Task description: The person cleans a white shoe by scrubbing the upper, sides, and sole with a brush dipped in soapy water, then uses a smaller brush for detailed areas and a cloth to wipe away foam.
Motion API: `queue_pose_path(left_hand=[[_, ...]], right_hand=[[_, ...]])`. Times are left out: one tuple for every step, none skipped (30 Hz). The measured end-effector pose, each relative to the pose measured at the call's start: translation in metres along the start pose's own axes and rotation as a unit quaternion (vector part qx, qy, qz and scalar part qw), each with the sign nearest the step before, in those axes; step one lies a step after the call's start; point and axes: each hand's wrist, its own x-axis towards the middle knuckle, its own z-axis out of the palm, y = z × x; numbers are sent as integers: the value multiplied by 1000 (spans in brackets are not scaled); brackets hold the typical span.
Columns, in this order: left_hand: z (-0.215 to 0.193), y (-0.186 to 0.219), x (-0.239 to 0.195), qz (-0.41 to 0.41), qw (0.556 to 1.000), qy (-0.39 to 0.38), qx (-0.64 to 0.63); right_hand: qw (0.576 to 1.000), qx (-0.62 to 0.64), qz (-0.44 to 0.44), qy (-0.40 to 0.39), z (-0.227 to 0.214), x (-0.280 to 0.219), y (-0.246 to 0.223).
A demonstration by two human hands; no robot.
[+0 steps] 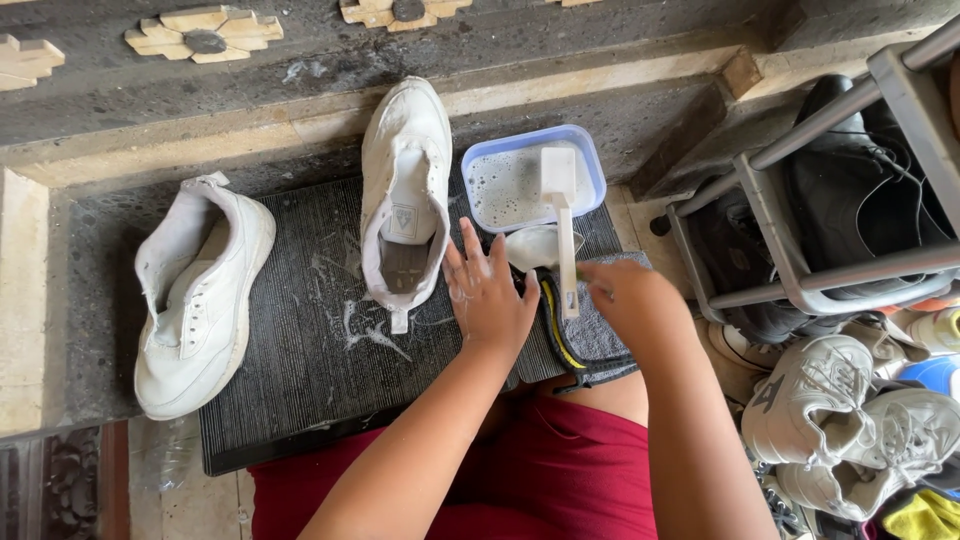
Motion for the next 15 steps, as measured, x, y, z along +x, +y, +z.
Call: queue_pose_path(left_hand=[[-2, -1, 1, 0, 1000, -2, 9], [-3, -1, 3, -2, 1000, 1, 11], [-4, -1, 3, -1, 1000, 1, 1], [-4, -1, 3, -1, 1000, 1, -9], [-4, -1, 3, -1, 1000, 0, -10], [-3, -1, 3, -1, 1000, 1, -11], [-3, -1, 4, 0, 1000, 3, -11], [-4, 0, 3, 2, 1000, 3, -12], [-5, 0, 3, 0, 1000, -1, -14], [-6, 0, 4, -2, 1000, -6, -15], [-6, 0, 5, -2, 1000, -6, -14], [-5, 0, 6, -4, 1000, -9, -13], [-5, 1, 4, -7, 1000, -14, -13], [-5, 1, 3, -8, 1000, -16, -13], [-5, 1, 4, -3, 1000, -11, -14]], right_hand=[[999, 25, -19, -31, -2, -4, -10], [999, 25, -22, -31, -11, -10, -12], [1000, 7, 5, -26, -20, -18, -12], [999, -11, 33, -21, -28, -25, -12], [999, -12, 34, -22, -26, -20, -9], [999, -25, 21, -6, -24, -15, -5], [999, -37, 9, 12, -23, -10, -2], [999, -37, 10, 13, -18, -8, -2], [999, -48, -26, -2, -12, -4, -4], [996, -59, -62, -17, -6, 0, -5], [996, -58, -62, -17, -14, -3, -3], [997, -71, -40, -6, -21, -6, -1], [996, -85, -17, 4, -28, -10, 3], [996, -85, -16, 2, -25, -7, 5], [994, -107, -28, 22, -23, -3, 8]])
